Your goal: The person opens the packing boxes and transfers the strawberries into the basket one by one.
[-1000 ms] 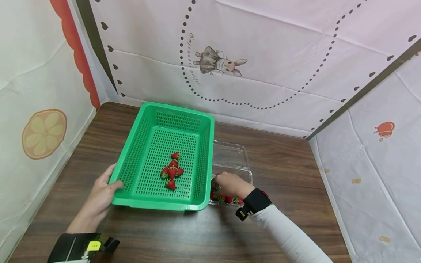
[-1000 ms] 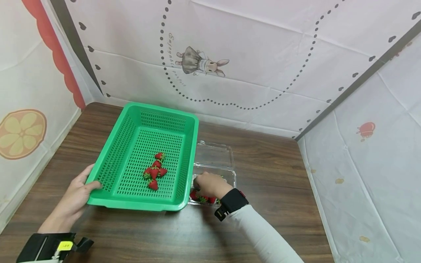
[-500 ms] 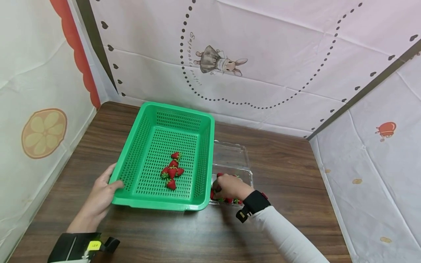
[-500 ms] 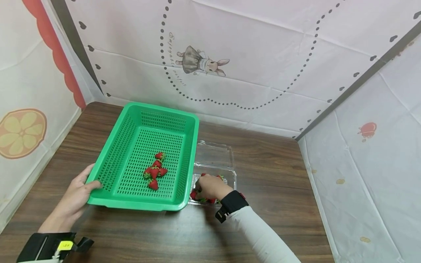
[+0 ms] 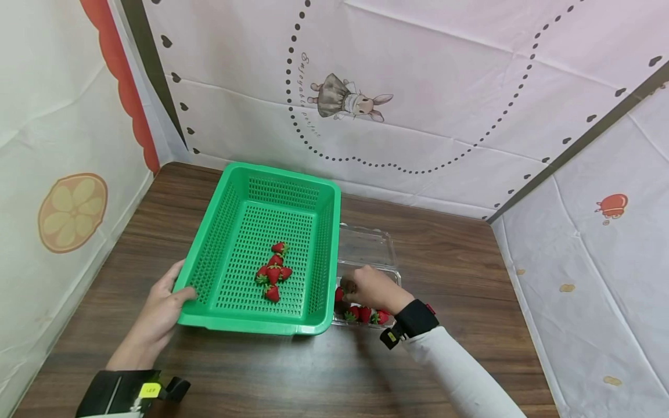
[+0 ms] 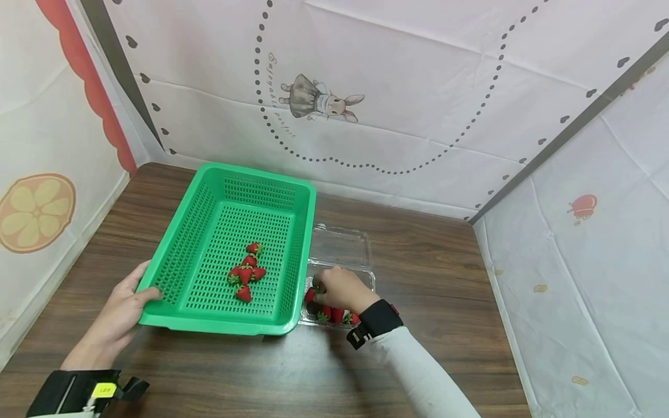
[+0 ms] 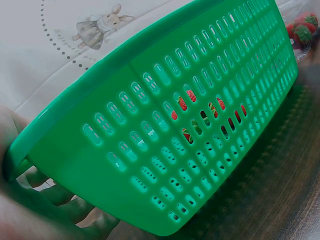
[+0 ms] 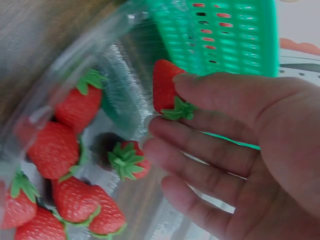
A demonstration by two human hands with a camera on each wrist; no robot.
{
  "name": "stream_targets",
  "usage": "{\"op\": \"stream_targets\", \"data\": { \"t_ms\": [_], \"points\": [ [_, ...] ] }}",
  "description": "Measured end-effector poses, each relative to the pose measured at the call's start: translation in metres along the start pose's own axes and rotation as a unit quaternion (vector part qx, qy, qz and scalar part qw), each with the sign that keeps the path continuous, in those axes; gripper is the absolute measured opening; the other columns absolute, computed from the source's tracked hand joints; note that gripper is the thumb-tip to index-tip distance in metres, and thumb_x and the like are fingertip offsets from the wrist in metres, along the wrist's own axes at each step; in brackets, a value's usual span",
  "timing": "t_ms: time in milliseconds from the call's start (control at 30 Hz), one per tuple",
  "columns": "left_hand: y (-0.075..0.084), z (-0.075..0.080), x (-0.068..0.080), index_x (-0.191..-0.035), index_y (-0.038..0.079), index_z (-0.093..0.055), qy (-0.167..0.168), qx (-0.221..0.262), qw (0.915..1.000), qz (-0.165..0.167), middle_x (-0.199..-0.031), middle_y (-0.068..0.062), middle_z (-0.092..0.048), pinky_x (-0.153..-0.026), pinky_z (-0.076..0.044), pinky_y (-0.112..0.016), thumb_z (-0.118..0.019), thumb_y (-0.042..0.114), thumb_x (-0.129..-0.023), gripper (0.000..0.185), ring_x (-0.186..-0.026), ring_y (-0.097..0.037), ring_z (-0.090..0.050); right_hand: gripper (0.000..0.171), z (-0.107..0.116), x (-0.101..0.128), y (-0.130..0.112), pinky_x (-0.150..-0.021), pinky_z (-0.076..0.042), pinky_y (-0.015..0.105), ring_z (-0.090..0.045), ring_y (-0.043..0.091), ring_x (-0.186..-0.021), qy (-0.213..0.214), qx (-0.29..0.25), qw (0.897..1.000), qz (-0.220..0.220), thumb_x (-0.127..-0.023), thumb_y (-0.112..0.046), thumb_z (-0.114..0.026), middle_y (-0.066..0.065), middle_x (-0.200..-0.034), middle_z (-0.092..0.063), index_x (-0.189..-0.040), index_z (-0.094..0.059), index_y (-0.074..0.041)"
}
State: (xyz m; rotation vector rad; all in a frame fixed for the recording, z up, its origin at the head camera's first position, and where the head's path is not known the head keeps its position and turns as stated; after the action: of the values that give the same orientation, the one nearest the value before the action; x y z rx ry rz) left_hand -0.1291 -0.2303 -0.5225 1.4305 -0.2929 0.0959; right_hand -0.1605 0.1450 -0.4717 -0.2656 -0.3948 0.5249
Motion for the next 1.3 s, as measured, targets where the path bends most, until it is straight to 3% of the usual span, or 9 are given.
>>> {"op": "stream_targets", "data": {
  "t_ms": [433,733,967,1133,1300],
  "points": [
    [0.000,0.000,0.000,-0.157,0.020,-0.011,0.001,0.002,1.0000,0.002,-0.156,-0.020,-0.018,-0.081,-0.042,-0.015,-0.044,-0.001,-0.092,0.075,-0.128,-0.021,-0.034,0.021,0.032,0.012,0.007,-0.073,-0.051,0.028,-0.064,0.010,-0.079,0.079,-0.030,0.996,-0.004,-0.094,-0.027,-0.061,-0.001,-0.087,-0.070,-0.106,-0.070,-0.012],
    [0.000,0.000,0.001,-0.157,0.020,-0.012,0.000,0.001,1.0000,0.003,-0.155,-0.020,-0.019,-0.081,-0.042,-0.016,-0.044,0.000,-0.092,0.074,-0.124,-0.016,-0.036,0.016,0.061,0.010,0.003,-0.072,-0.048,0.029,-0.059,0.007,-0.074,0.145,-0.030,0.989,-0.024,-0.094,-0.031,-0.061,-0.005,-0.082,-0.066,-0.096,-0.069,-0.017],
    [0.002,-0.001,0.001,-0.157,0.020,-0.014,0.006,-0.003,1.0000,0.001,-0.154,-0.021,-0.021,-0.080,-0.043,-0.017,-0.044,0.000,-0.091,0.075,-0.121,-0.016,-0.038,0.015,0.071,0.002,-0.012,-0.066,-0.047,0.026,-0.057,0.007,-0.069,0.183,-0.039,0.982,-0.001,-0.092,-0.030,-0.064,-0.005,-0.078,-0.064,-0.093,-0.067,-0.015],
    [0.002,-0.001,0.001,-0.157,0.019,-0.013,0.007,-0.003,1.0000,0.000,-0.154,-0.020,-0.021,-0.080,-0.043,-0.018,-0.045,0.000,-0.091,0.075,-0.119,-0.015,-0.039,0.013,0.073,-0.007,-0.025,-0.065,-0.046,0.024,-0.056,0.007,-0.069,0.190,-0.034,0.981,0.025,-0.091,-0.026,-0.066,-0.004,-0.077,-0.064,-0.091,-0.067,-0.014],
    [0.002,-0.001,0.001,-0.157,0.019,-0.011,0.002,-0.003,1.0000,0.002,-0.155,-0.020,-0.020,-0.080,-0.042,-0.017,-0.044,0.000,-0.092,0.075,-0.122,-0.016,-0.037,0.014,0.070,-0.019,-0.039,-0.064,-0.042,0.023,-0.052,0.008,-0.068,0.168,-0.026,0.984,0.044,-0.092,-0.027,-0.065,-0.002,-0.078,-0.061,-0.090,-0.066,-0.012]
  ]
}}
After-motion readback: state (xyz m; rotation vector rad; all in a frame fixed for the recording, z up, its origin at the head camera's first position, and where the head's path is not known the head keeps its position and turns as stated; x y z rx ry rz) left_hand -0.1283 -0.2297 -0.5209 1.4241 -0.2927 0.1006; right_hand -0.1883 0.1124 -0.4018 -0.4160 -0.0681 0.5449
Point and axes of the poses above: each hand's wrist, its own x-axis away from the middle knuckle, its own z-axis out of the back of the hand, y = z × x, the point moved 3 cm from there along -x, towards the middle knuckle
